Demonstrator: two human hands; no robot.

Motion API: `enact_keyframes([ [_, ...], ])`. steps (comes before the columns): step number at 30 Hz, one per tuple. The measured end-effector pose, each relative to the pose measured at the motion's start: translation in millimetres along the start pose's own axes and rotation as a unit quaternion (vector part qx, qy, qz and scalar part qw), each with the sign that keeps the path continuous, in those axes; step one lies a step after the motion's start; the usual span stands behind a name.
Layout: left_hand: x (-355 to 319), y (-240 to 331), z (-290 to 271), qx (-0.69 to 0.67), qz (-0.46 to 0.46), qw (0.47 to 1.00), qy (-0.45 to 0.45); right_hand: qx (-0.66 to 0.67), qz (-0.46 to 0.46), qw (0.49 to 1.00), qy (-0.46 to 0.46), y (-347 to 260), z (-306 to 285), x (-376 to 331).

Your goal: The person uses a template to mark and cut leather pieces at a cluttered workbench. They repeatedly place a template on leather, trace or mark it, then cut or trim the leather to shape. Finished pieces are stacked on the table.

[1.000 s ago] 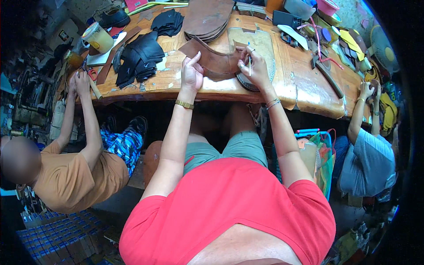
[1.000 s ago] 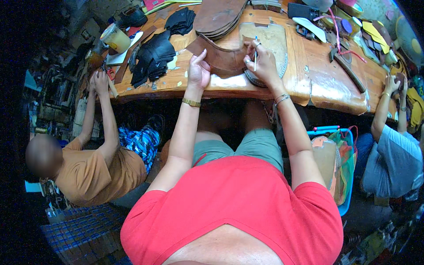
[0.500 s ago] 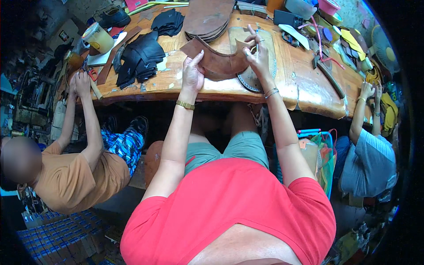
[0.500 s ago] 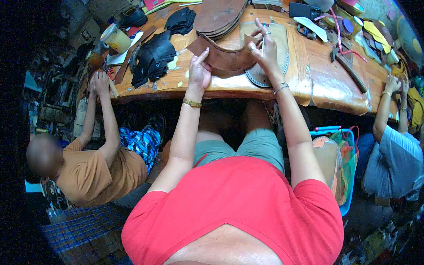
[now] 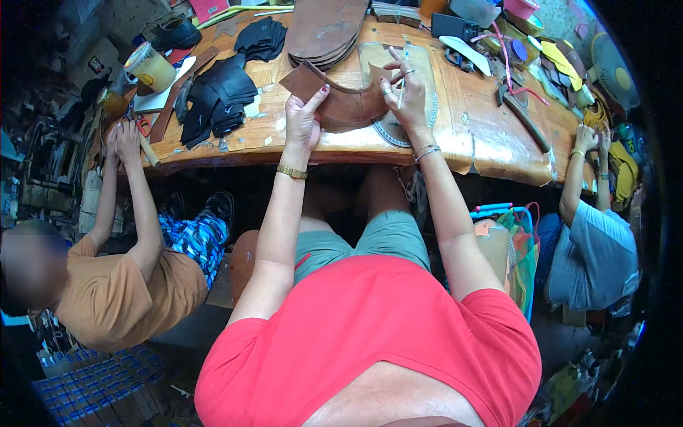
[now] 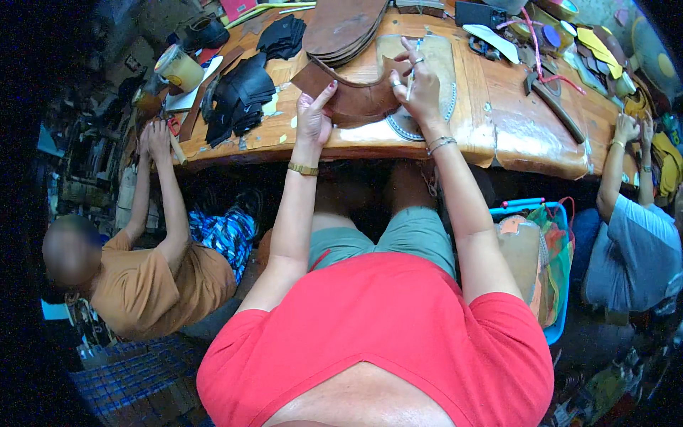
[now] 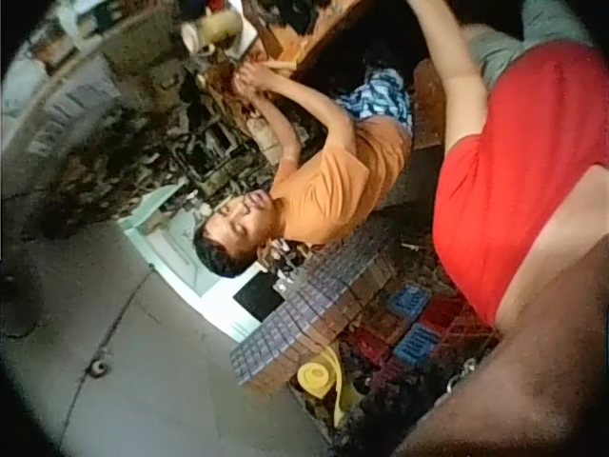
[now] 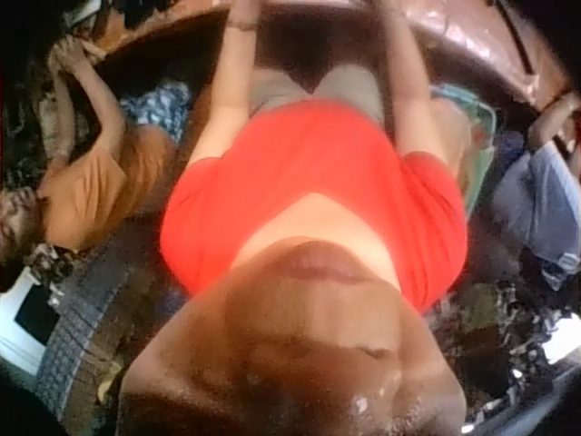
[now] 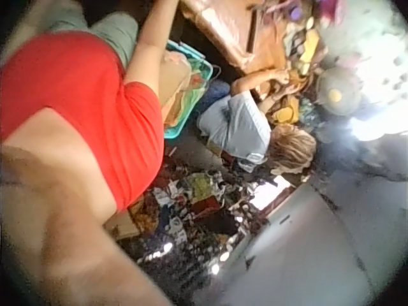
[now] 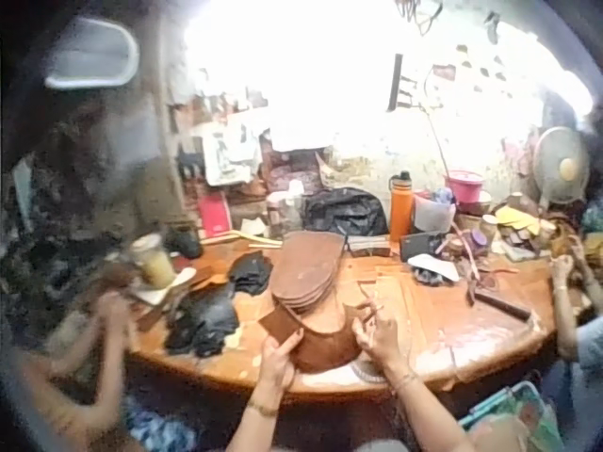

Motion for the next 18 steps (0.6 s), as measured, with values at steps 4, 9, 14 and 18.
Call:
enact_keyframes([
  [4,-0.5,-0.8,-5.1,-0.007,0.009,1.0,0.008,-0.021,0.014,1.0,0.012,6.3,0.2,0.4],
  [9,-8.0,14.1,-14.3,-0.079,-0.002,0.995,0.055,-0.035,0.039,0.998,0.029,13.9,-1.0,1.4],
  [14,-29.0,79.5,-55.9,-0.039,0.029,0.99,0.13,-0.018,0.06,0.997,0.038,24.2,-4.2,-0.8],
  [18,-66.2,170.9,-113.6,-0.023,0.11,0.975,0.19,-0.025,0.049,0.997,0.063,19.0,-6.1,0.2],
])
Point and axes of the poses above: each hand's wrist, its own x-axis towards the middle knuckle, its own z-axis out of the palm, y = z × x, the point moved 9 cm from there along x, towards the middle knuckle, and after that the axes turned 3 degrees about x, right-handed, at the moved point
